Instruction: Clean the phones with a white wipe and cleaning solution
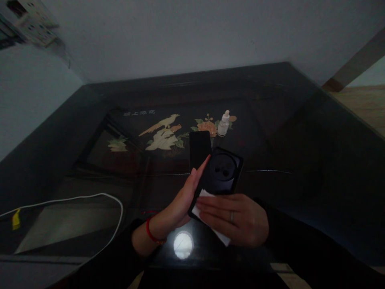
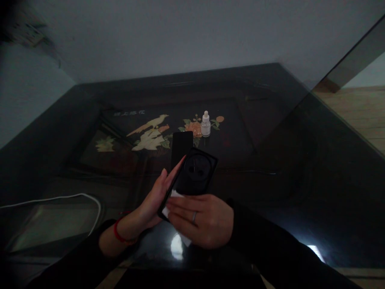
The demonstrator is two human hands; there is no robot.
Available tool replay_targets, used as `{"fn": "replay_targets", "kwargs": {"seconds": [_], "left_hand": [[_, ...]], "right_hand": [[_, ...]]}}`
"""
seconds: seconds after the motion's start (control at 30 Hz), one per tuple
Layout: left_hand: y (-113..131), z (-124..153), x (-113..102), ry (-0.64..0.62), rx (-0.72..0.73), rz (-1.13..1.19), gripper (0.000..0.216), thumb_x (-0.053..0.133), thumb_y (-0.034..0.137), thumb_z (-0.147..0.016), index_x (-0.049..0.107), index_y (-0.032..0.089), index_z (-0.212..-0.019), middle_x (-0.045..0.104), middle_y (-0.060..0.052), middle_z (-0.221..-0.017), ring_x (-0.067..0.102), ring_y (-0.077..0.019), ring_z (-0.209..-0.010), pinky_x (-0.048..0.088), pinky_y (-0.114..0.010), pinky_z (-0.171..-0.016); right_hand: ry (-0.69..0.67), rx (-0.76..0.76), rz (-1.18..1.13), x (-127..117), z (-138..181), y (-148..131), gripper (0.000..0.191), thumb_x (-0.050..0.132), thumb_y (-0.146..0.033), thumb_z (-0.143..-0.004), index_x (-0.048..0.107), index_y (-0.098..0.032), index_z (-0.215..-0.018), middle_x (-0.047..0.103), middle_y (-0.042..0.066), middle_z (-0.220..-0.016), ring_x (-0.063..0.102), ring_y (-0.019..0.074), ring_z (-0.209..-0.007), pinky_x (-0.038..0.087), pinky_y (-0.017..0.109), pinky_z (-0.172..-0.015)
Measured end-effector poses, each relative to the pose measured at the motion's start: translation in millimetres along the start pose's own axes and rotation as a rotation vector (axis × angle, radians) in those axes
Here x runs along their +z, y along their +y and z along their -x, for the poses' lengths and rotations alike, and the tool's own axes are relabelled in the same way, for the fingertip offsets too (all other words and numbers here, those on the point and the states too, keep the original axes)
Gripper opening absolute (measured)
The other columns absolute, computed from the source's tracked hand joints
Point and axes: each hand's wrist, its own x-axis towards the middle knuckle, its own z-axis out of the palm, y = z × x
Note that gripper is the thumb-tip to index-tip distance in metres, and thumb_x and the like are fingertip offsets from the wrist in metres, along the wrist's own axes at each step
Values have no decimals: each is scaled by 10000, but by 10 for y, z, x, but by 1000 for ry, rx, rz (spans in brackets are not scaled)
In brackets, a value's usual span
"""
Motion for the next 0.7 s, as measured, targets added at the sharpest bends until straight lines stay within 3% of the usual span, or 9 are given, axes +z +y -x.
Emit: {"fn": "replay_targets", "kwargs": {"seconds": [0.07,0.27,0.43,0.6,0.7], "left_hand": [[3,-6,-4,0,0,-4,544,354,541,-944,431,298,-1424,422,-2,-1502,341,-206,-1401,179,-333,-1169],[28,2,-2,-5,-54,45,577,383,556,-928,400,294,-1443,449,-28,-1484,389,-236,-1370,236,-380,-1146],[48,-11,-12,-16,-14,15,554,351,543,-943,433,283,-1425,435,-16,-1494,363,-221,-1387,220,-348,-1148],[51,-16,-28,-6,-31,20,583,388,552,-928,404,275,-1440,416,-29,-1506,354,-227,-1392,219,-359,-1149],[56,-29,-38,-4,-36,21,571,381,546,-933,406,284,-1439,426,-22,-1499,366,-225,-1385,213,-364,-1154]], "right_hand": [[3,-24,-12,11,1,-8,268,417,-91,-937,656,-22,-1037,734,137,-1051,640,218,-1121,567,300,-930],[52,215,63,-79,66,112,326,433,-154,-953,579,20,-1186,655,238,-1184,517,266,-1272,540,418,-980],[1,5,-18,-9,5,-17,281,401,-88,-946,643,-2,-1061,725,164,-1062,607,228,-1170,557,312,-948],[33,211,60,-21,50,80,331,409,-125,-945,575,-16,-1210,668,215,-1174,525,248,-1265,554,400,-961],[24,171,41,-14,47,73,325,395,-143,-958,589,-16,-1186,678,204,-1162,542,244,-1248,558,379,-956]]}}
